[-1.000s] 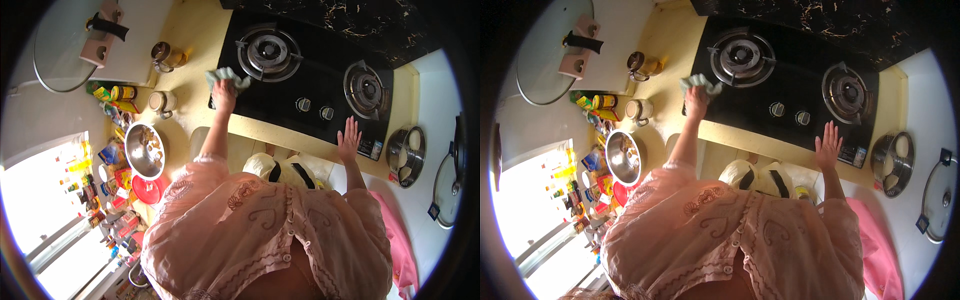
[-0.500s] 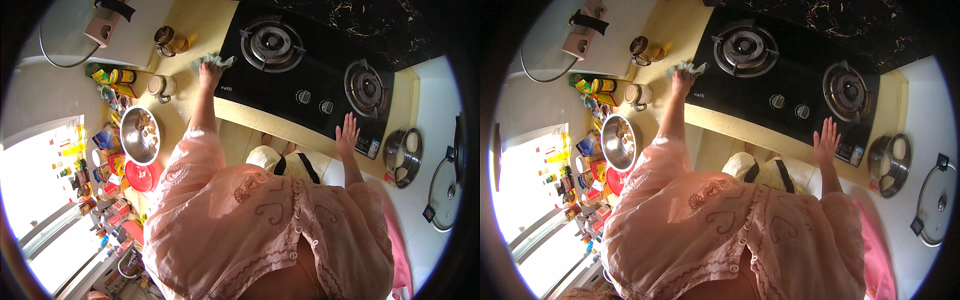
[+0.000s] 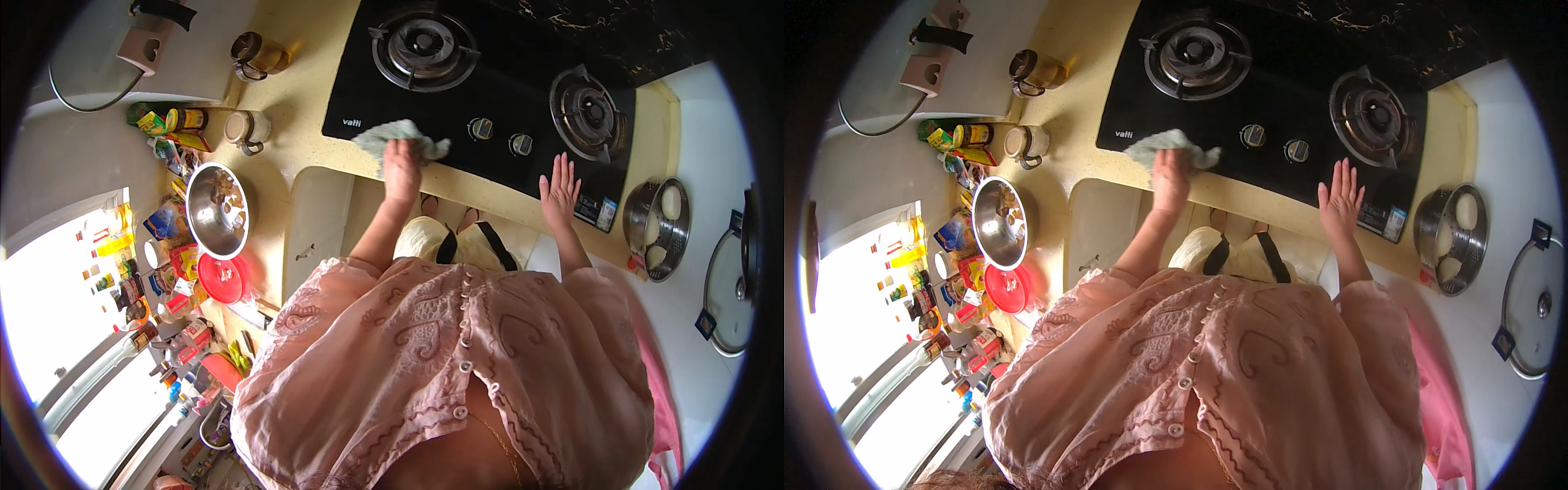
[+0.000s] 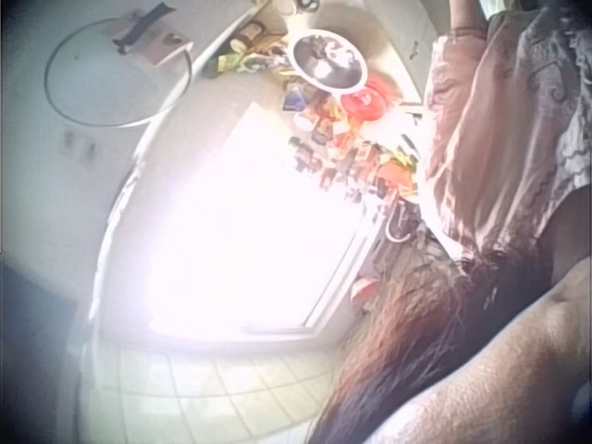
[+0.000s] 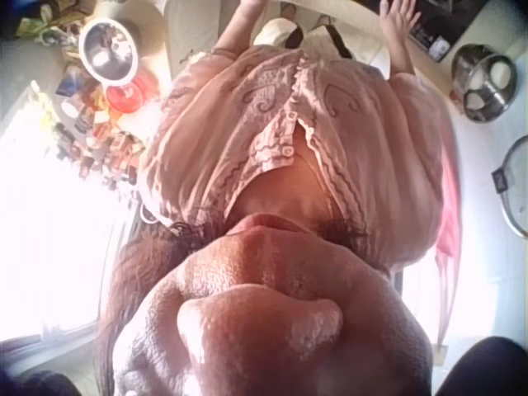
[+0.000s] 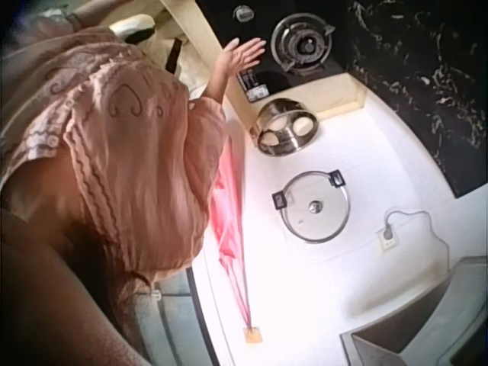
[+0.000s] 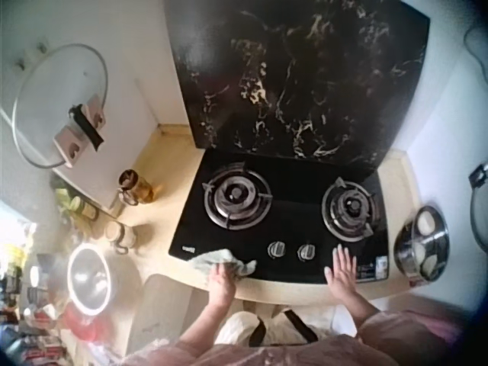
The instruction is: The person cleans a gas stovetop using a cloth, then rinses the cloth at the sink. They apply dish soap to the cloth and continue scrubbing the stovetop surface and burners before rinsing the cloth again.
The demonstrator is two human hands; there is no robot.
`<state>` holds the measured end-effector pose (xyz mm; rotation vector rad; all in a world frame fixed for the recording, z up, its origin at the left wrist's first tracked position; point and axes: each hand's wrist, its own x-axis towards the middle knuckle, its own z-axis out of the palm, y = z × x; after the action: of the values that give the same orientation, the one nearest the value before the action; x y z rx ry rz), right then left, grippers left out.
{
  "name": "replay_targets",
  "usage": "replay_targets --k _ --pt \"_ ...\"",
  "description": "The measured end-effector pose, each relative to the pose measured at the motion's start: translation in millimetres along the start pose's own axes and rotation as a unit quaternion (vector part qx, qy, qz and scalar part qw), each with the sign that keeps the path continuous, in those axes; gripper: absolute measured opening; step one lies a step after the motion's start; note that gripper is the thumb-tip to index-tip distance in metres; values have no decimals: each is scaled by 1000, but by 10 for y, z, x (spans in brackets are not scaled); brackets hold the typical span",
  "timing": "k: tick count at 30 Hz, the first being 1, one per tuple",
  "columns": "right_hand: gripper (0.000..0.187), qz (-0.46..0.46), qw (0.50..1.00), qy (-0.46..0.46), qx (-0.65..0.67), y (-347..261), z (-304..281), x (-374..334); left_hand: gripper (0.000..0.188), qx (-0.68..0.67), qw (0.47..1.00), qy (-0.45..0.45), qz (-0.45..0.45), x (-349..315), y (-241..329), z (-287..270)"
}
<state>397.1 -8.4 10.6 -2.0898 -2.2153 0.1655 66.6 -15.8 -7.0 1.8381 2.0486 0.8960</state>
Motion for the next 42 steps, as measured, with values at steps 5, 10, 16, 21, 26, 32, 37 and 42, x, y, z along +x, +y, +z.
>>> replay_targets --k 5,10,16,21,26,32,37,42 --pt "57 7 1000 -1 7 38 33 -15 21 -48 999 -6 16 -31 70 -59" --pt "58 6 1000 7 15 53 96 -23 21 18 996 74 -38 162 -654 -315" --pt "58 4 999 32 18 47 90 -31 25 19 997 43 -61 452 -674 -606" --pt "55 8 999 50 21 66 63 -60 29 13 995 16 99 621 45 -680" --pt "56 11 998 47 35 59 54 -72 32 77 988 -116 63 539 -44 -316" --pt "56 15 997 59 44 52 23 -85 33 1 986 -146 83 633 55 -52" --pt "57 16 996 83 41 48 -7 -75 24 -46 964 -202 166 1099 235 273" --pt "57 22 995 72 61 23 -68 -52 23 -11 904 -342 258 1609 709 654"
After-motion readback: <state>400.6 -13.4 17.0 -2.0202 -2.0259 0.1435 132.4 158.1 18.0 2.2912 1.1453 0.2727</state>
